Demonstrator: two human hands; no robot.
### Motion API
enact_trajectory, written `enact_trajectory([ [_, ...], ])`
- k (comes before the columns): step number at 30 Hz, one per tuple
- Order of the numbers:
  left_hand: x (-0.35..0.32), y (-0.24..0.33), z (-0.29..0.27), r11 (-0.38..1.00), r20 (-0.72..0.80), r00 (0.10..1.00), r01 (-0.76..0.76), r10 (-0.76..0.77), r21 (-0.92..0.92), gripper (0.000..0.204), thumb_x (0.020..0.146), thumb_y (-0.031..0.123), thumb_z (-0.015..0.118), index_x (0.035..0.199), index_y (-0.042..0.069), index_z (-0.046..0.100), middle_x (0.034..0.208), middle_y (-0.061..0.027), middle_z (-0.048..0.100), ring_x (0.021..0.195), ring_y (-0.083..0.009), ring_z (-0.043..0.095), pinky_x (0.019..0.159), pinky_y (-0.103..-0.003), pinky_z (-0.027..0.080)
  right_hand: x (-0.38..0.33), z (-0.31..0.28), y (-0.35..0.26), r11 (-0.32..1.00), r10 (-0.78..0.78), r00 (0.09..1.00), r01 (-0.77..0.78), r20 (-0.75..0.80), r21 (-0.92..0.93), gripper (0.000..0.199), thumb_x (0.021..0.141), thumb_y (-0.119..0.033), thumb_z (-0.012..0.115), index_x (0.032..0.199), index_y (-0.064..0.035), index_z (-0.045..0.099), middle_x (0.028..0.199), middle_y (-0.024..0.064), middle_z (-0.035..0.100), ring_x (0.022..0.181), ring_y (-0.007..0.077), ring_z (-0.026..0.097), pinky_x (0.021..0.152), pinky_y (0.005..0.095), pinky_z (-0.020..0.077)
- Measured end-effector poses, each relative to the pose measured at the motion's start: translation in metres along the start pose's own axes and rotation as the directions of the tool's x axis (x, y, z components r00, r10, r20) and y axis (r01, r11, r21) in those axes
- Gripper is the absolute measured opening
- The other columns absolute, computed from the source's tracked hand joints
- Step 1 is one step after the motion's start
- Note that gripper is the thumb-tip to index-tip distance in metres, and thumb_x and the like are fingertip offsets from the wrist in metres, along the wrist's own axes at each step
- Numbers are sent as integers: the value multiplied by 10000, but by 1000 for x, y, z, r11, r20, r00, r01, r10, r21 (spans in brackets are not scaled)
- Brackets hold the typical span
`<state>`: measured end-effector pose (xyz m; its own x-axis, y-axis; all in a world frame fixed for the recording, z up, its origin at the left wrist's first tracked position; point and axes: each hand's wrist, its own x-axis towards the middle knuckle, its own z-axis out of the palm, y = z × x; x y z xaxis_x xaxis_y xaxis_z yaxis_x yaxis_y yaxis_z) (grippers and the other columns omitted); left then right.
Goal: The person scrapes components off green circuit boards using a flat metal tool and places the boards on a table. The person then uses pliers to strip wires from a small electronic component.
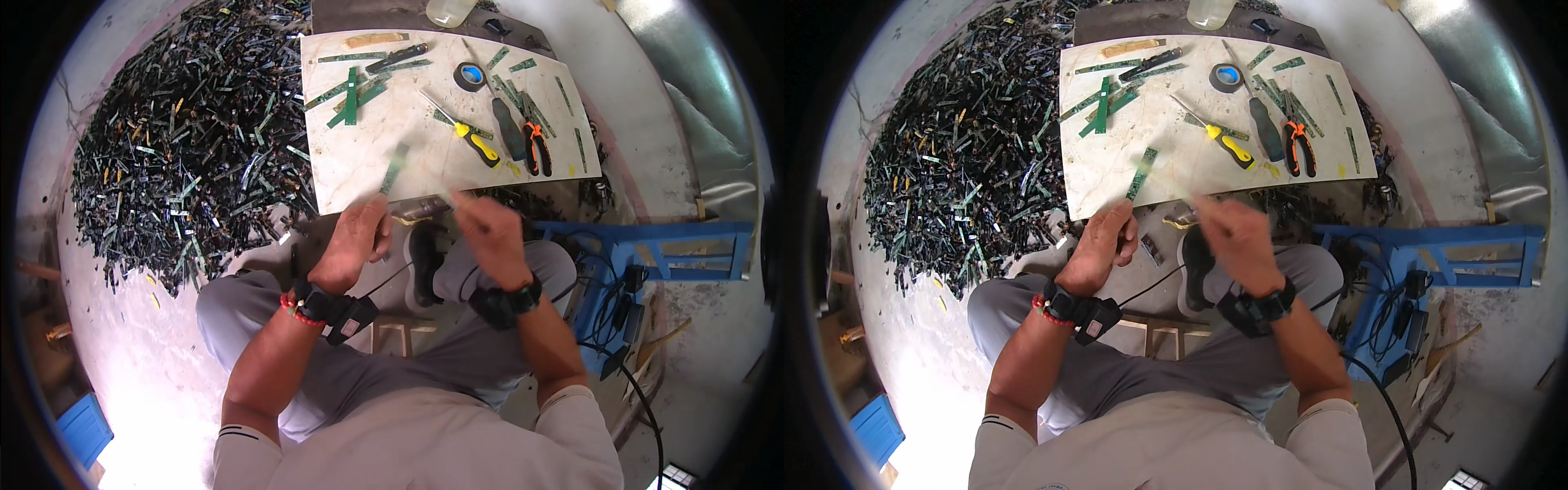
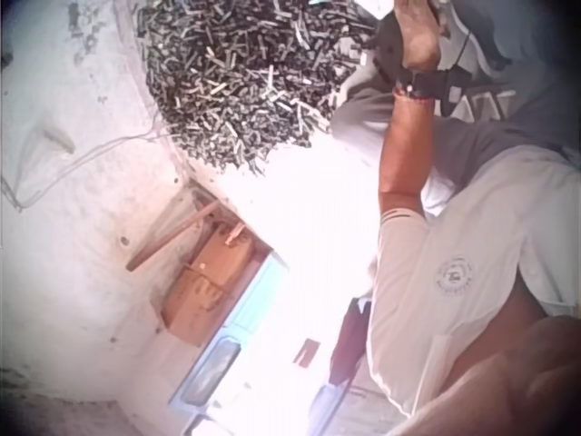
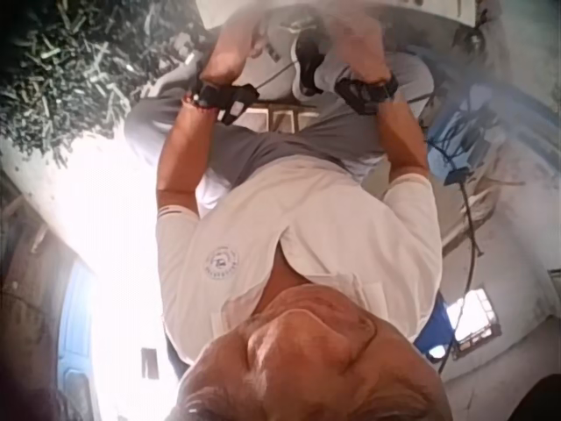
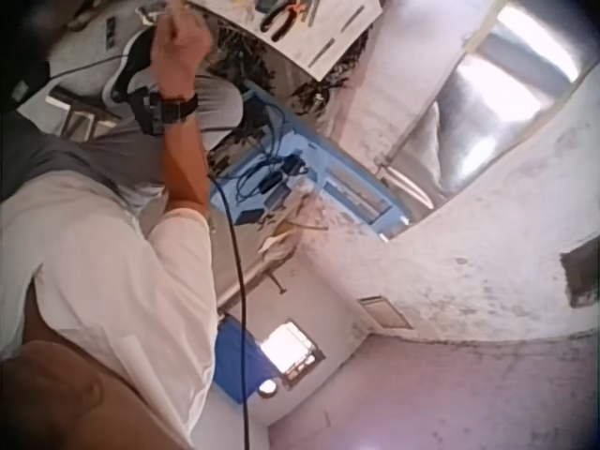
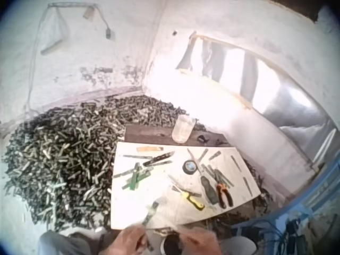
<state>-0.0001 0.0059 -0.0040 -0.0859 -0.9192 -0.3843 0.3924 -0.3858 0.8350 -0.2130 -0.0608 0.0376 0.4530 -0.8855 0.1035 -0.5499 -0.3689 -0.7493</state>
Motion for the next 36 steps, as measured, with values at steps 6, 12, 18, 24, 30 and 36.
enact_trajectory([
  [6,-1,3,3,1000,-23,1000,-14,14,9,423,987,421,394,725,91,435,544,-17,400,482,-100,319,459,-258,248,7,-16,0,996,85,994,-86,-75,-13,290,841,-16,637,1121,-81,677,803,119,643,674,210,608,643,269,473],
  [12,0,0,3,999,-21,1000,-23,23,41,434,986,434,386,731,88,441,538,-20,398,480,-100,320,457,-261,252,-2,-12,13,1000,-14,999,15,-36,20,309,835,-8,642,1134,-81,672,733,95,596,616,174,538,589,271,450],
  [18,-1,1,3,999,-28,1000,-13,14,35,436,987,433,379,730,87,438,537,-19,392,483,-100,318,459,-262,253,-8,-7,8,979,-164,984,172,76,-109,316,829,24,636,1123,-81,681,719,77,581,609,138,528,556,262,434],
  [24,0,3,2,1000,-17,1000,0,1,27,430,988,424,378,722,89,428,533,-19,387,480,-105,311,464,-265,251,-7,-6,10,994,-105,994,104,35,23,273,839,-25,655,1105,-79,686,676,60,556,606,108,514,560,259,430],
  [30,-3,2,1,1000,-20,1000,-5,5,25,419,987,411,384,728,86,439,531,-21,386,479,-108,317,463,-268,247,2,-13,10,999,-46,997,45,-56,-21,237,859,-45,643,1093,-54,684,713,63,596,629,91,523,562,244,415],
  [36,-1,2,2,999,-52,998,-29,29,14,408,986,394,391,729,82,437,536,-22,387,480,-108,318,458,-266,245,6,-15,16,991,79,992,-67,-102,115,258,865,-29,633,1118,-50,676,819,51,656,677,71,535,605,229,450],
])
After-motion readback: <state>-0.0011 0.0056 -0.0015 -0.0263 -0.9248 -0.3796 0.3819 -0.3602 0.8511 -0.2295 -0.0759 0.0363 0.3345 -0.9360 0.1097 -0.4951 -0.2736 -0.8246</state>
